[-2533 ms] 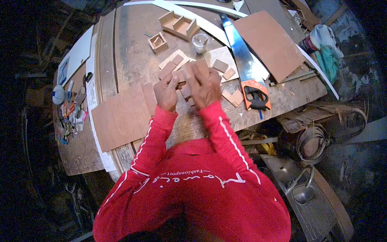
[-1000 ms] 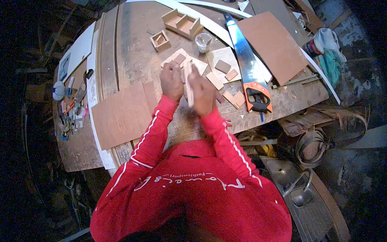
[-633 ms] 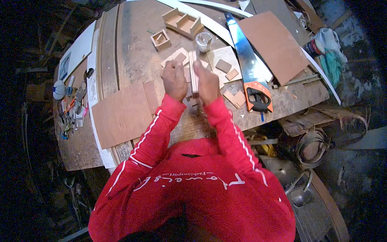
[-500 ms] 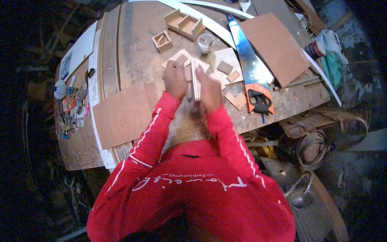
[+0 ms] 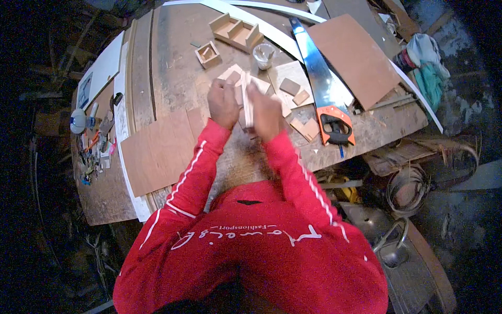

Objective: Marking and dry-fitting wooden pieces for a small assembly at a workbench.

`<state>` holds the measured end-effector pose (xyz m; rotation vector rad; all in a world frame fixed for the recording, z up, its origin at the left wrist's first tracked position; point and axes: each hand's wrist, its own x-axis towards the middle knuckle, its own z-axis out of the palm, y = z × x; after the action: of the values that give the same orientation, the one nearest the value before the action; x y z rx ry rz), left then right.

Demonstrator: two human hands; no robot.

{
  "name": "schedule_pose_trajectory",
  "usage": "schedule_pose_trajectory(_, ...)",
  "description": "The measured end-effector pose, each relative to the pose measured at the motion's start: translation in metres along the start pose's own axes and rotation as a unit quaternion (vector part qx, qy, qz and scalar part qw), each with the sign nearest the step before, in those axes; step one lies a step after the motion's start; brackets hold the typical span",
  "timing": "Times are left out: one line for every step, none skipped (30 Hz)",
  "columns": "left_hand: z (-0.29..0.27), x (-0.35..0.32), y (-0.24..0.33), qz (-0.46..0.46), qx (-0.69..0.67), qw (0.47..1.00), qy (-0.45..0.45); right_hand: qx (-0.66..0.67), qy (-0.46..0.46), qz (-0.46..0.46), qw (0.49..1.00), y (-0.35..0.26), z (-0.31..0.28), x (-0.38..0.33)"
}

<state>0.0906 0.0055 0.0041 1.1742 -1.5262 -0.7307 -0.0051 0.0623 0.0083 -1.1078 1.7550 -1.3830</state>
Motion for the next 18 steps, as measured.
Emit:
schedule_pose_trajectory(0.001,-0.012,0.005,-0.019,-0.046,0.997,-0.062,0.016,-0.006,0.028,0.999,0.006,-0.006,0.017)
schedule_pose_trajectory(0.002,-0.021,0.009,-0.062,-0.083,0.985,-0.137,0.028,0.006,0.068,0.997,0.011,-0.012,0.036)
schedule_pose_trajectory(0.001,-0.026,0.011,-0.069,-0.118,0.969,-0.208,0.100,0.029,0.097,0.990,0.019,-0.015,0.047)
schedule_pose_trajectory(-0.001,-0.027,0.011,-0.036,-0.135,0.974,-0.180,0.171,0.087,0.089,0.977,0.028,-0.018,0.058)
schedule_pose_trajectory(-0.005,-0.027,0.010,-0.172,-0.272,0.927,-0.191,0.254,0.044,0.087,0.962,0.039,-0.029,0.060)
schedule_pose_trajectory(-0.009,-0.026,0.009,-0.280,-0.427,0.836,-0.203,0.260,0.120,0.056,0.956,0.048,-0.027,0.063)
schedule_pose_trajectory(-0.015,-0.019,0.004,-0.295,-0.478,0.796,-0.227,0.243,0.120,0.067,0.960,0.057,-0.032,0.059)
schedule_pose_trajectory(-0.018,-0.015,0.002,-0.311,-0.465,0.799,-0.222,0.229,0.128,0.037,0.964,0.064,-0.035,0.051)
schedule_pose_trajectory(-0.021,-0.012,0.000,-0.325,-0.527,0.750,-0.234,0.246,0.091,0.072,0.962,0.069,-0.039,0.042)
schedule_pose_trajectory(-0.022,-0.011,-0.002,-0.340,-0.582,0.700,-0.237,0.211,0.082,0.112,0.968,0.072,-0.043,0.034)
schedule_pose_trajectory(-0.022,-0.011,-0.003,-0.351,-0.589,0.692,-0.225,0.289,0.063,0.175,0.939,0.074,-0.041,0.024)
schedule_pose_trajectory(-0.021,-0.011,-0.004,-0.352,-0.590,0.692,-0.224,0.378,0.051,0.184,0.906,0.075,-0.040,0.016)
schedule_pose_trajectory(-0.020,-0.012,-0.004,-0.384,-0.584,0.688,-0.192,0.358,0.065,0.223,0.904,0.076,-0.038,0.011)
schedule_pose_trajectory(-0.019,-0.014,-0.003,-0.412,-0.590,0.673,-0.171,0.370,0.061,0.203,0.904,0.076,-0.035,0.006)
schedule_pose_trajectory(-0.020,-0.015,-0.003,-0.417,-0.578,0.683,-0.161,0.394,0.046,0.165,0.903,0.077,-0.034,0.002)
schedule_pose_trajectory(-0.021,-0.015,-0.002,-0.383,-0.546,0.725,-0.174,0.382,0.058,0.183,0.904,0.078,-0.032,-0.001)
schedule_pose_trajectory(-0.022,-0.014,-0.002,-0.336,-0.525,0.757,-0.193,0.380,0.046,0.185,0.905,0.080,-0.032,-0.004)
schedule_pose_trajectory(-0.025,-0.013,-0.001,-0.347,-0.511,0.763,-0.190,0.379,0.034,0.186,0.906,0.082,-0.031,-0.007)
